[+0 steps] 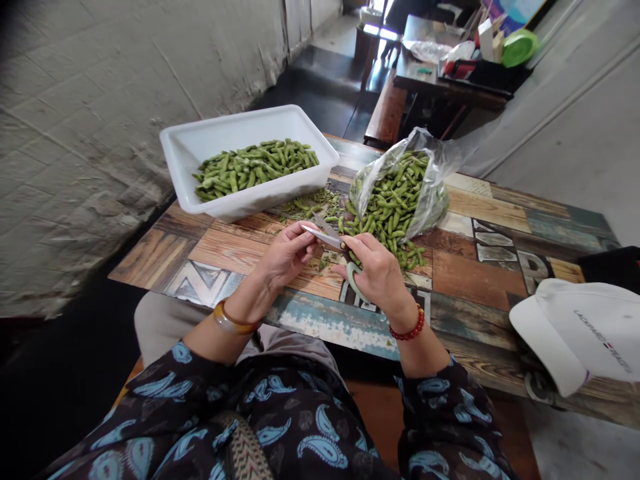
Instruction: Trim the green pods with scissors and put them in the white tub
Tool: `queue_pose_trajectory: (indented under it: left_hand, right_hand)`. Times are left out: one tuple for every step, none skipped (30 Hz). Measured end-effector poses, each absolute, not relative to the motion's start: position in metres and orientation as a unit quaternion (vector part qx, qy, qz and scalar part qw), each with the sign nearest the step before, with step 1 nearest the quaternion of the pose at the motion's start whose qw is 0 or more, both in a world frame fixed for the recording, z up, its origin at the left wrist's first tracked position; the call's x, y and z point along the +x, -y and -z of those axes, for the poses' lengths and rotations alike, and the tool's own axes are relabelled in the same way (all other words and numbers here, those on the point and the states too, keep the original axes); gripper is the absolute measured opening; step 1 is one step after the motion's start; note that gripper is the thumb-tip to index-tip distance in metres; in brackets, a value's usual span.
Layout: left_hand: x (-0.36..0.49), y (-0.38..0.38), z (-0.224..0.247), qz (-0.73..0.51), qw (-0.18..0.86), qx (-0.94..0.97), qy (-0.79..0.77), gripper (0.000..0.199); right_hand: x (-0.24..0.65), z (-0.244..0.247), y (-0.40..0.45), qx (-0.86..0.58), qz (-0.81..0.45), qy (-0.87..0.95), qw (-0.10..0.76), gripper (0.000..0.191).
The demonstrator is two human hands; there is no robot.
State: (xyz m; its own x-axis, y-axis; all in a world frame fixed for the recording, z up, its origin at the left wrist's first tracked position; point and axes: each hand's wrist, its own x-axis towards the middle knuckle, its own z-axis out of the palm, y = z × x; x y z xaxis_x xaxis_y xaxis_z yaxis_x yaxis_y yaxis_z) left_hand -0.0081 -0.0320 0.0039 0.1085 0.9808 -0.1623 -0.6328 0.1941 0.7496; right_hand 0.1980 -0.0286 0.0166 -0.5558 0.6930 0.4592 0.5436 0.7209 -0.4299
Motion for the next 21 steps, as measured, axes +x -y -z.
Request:
queue_pose_trajectory:
  left_hand:
    - [-0.008,0.032,-0.004,-0.578,0.697,0.264,-0.332,0.034]
    - [-0.008,0.032,-0.003,-0.577,0.698,0.266,-0.331,0.035]
    - [-0.008,0.032,-0.003,-0.577,0.697,0.268,-0.330,0.034]
    - [-0.008,0.032,-0.003,-0.578,0.696,0.269,-0.329,0.034]
    - [-0.008,0.032,-0.003,-0.580,0.695,0.270,-0.328,0.033]
    - [-0.008,0.032,-0.003,-0.579,0.695,0.270,-0.329,0.032]
    - [-0.008,0.032,-0.003,-0.579,0.696,0.269,-0.330,0.031]
    - [-0.008,0.032,-0.003,-0.577,0.696,0.268,-0.333,0.030]
    - [-0.008,0.031,-0.003,-0.576,0.696,0.265,-0.337,0.029]
    - [-0.008,0.031,-0.003,-0.576,0.694,0.263,-0.341,0.028]
    - [-0.008,0.031,-0.003,-0.578,0.692,0.262,-0.344,0.027]
    - [-0.008,0.031,-0.004,-0.579,0.690,0.263,-0.345,0.026]
    - [-0.008,0.032,-0.004,-0.579,0.689,0.267,-0.345,0.024]
    - [-0.008,0.032,-0.005,-0.576,0.690,0.274,-0.343,0.022]
    - [-0.008,0.033,-0.005,-0.569,0.691,0.283,-0.343,0.019]
    - [-0.008,0.034,-0.005,-0.560,0.692,0.297,-0.346,0.017]
    - [-0.007,0.035,-0.005,-0.548,0.688,0.317,-0.355,0.014]
    - [-0.006,0.035,-0.004,-0.535,0.674,0.347,-0.373,0.011]
    - [-0.004,0.036,-0.003,-0.517,0.650,0.391,-0.396,0.008]
    - [-0.002,0.036,-0.001,-0.496,0.610,0.450,-0.423,0.005]
    - [0.000,0.036,0.001,-0.469,0.556,0.521,-0.446,0.004]
  right_hand:
    - [0.198,-0.016,0.029,-0.351,-0.122,0.874,0.314,0.041]
    - [0.198,-0.015,0.028,-0.348,-0.123,0.874,0.316,0.040]
    - [0.198,-0.015,0.029,-0.346,-0.122,0.874,0.318,0.039]
    - [0.199,-0.014,0.029,-0.346,-0.119,0.874,0.319,0.038]
    - [0.199,-0.014,0.029,-0.345,-0.116,0.875,0.317,0.038]
    - [0.199,-0.014,0.029,-0.345,-0.111,0.877,0.315,0.037]
    - [0.199,-0.014,0.029,-0.345,-0.107,0.879,0.311,0.036]
    - [0.199,-0.015,0.030,-0.345,-0.105,0.881,0.306,0.036]
    - [0.200,-0.015,0.030,-0.345,-0.104,0.883,0.300,0.035]
    - [0.200,-0.016,0.030,-0.346,-0.105,0.884,0.295,0.033]
    - [0.200,-0.017,0.030,-0.350,-0.106,0.884,0.291,0.032]
    - [0.201,-0.018,0.029,-0.356,-0.108,0.882,0.289,0.032]
    - [0.202,-0.018,0.029,-0.364,-0.107,0.879,0.290,0.032]
    - [0.204,-0.019,0.027,-0.375,-0.104,0.873,0.293,0.033]
    - [0.206,-0.019,0.026,-0.389,-0.098,0.866,0.300,0.034]
    - [0.209,-0.020,0.024,-0.403,-0.089,0.857,0.308,0.034]
    - [0.211,-0.020,0.022,-0.416,-0.081,0.848,0.318,0.034]
    - [0.213,-0.020,0.021,-0.426,-0.073,0.841,0.327,0.034]
    - [0.215,-0.021,0.019,-0.431,-0.066,0.835,0.334,0.034]
    - [0.217,-0.021,0.018,-0.433,-0.062,0.833,0.339,0.034]
    - [0.218,-0.021,0.018,-0.432,-0.060,0.832,0.342,0.034]
